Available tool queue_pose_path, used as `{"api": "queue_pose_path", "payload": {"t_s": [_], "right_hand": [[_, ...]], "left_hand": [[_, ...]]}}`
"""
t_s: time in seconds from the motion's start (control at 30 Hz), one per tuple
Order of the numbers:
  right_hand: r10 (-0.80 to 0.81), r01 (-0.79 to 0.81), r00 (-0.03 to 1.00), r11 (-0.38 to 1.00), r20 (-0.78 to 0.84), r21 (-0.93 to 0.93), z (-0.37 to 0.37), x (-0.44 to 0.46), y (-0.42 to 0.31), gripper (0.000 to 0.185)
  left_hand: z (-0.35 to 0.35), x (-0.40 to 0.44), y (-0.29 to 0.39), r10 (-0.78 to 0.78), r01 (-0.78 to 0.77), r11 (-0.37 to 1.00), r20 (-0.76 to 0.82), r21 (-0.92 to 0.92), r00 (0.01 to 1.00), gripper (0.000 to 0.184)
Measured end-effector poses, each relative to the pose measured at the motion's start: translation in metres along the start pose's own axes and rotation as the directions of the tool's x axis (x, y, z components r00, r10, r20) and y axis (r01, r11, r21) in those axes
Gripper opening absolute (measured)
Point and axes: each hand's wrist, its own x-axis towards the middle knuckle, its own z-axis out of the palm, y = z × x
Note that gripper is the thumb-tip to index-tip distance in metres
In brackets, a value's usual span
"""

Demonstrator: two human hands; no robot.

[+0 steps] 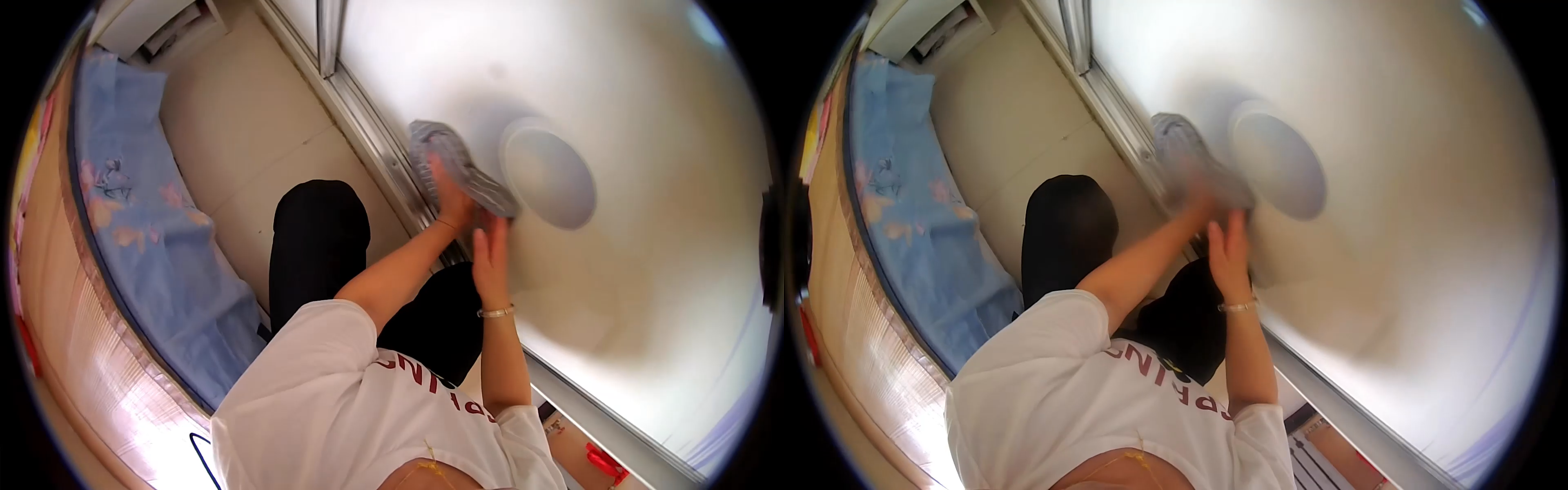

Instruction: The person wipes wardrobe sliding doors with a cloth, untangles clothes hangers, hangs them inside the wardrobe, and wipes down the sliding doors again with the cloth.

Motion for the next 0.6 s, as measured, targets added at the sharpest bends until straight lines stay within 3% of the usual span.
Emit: {"api": "queue_pose_path", "payload": {"t_s": [0.07, 0.13, 0.2, 0.23, 0.3, 0.33, 0.37, 0.43, 0.5, 0.53, 0.6], "right_hand": [[0.022, -0.023, 0.999, 0.999, 0.046, 0.032, 0.019, 0.004, 0.029, 0.048], [-0.027, 0.033, 0.997, 0.996, 0.070, -0.082, 0.034, 0.010, 0.049, 0.044], [-0.035, 0.041, 0.997, 0.996, 0.075, -0.083, 0.049, 0.019, 0.057, 0.041], [0.049, -0.030, 0.990, 0.989, 0.134, -0.144, 0.052, 0.026, 0.055, 0.042], [0.153, -0.132, 0.978, 0.980, 0.139, -0.147, 0.056, 0.027, 0.049, 0.045], [0.158, -0.149, 0.983, 0.985, 0.093, -0.091, 0.059, 0.027, 0.046, 0.045], [0.165, -0.163, 0.985, 0.986, 0.057, -0.034, 0.058, 0.028, 0.044, 0.046], [0.020, -0.023, 0.995, 0.999, -0.095, -0.026, 0.060, 0.020, 0.043, 0.046], [-0.090, 0.081, 0.973, 0.995, -0.212, -0.050, 0.060, 0.012, 0.040, 0.046], [-0.124, 0.109, 0.959, 0.991, -0.254, -0.075, 0.055, 0.010, 0.035, 0.046], [-0.170, 0.145, 0.932, 0.984, -0.321, -0.099, 0.046, 0.003, 0.021, 0.046]], "left_hand": [[0.007, -0.018, -0.028, -0.134, 0.134, 0.991, 0.000, -0.028, 0.991, 0.062], [0.016, -0.042, -0.056, -0.305, 0.305, 0.950, 0.013, -0.070, 0.952, 0.058], [0.021, -0.059, -0.075, -0.487, 0.490, 0.858, 0.056, -0.158, 0.871, 0.054], [0.023, -0.068, -0.082, -0.575, 0.579, 0.788, 0.086, -0.210, 0.814, 0.052], [0.022, -0.079, -0.085, -0.718, 0.740, 0.524, 0.247, -0.423, 0.650, 0.048], [0.019, -0.078, -0.084, -0.761, 0.781, 0.314, 0.349, -0.540, 0.547, 0.046], [0.014, -0.077, -0.083, -0.738, 0.787, 0.117, 0.478, -0.605, 0.477, 0.045], [-0.005, -0.068, -0.072, -0.635, 0.786, -0.190, 0.684, -0.588, 0.358, 0.041], [-0.031, -0.055, -0.057, -0.637, 0.856, -0.029, 0.670, -0.516, 0.382, 0.038], [-0.046, -0.045, -0.046, -0.643, 0.880, 0.132, 0.636, -0.456, 0.426, 0.036], [-0.079, -0.012, -0.007, -0.674, 0.831, 0.539, 0.521, -0.137, 0.524, 0.032]]}}
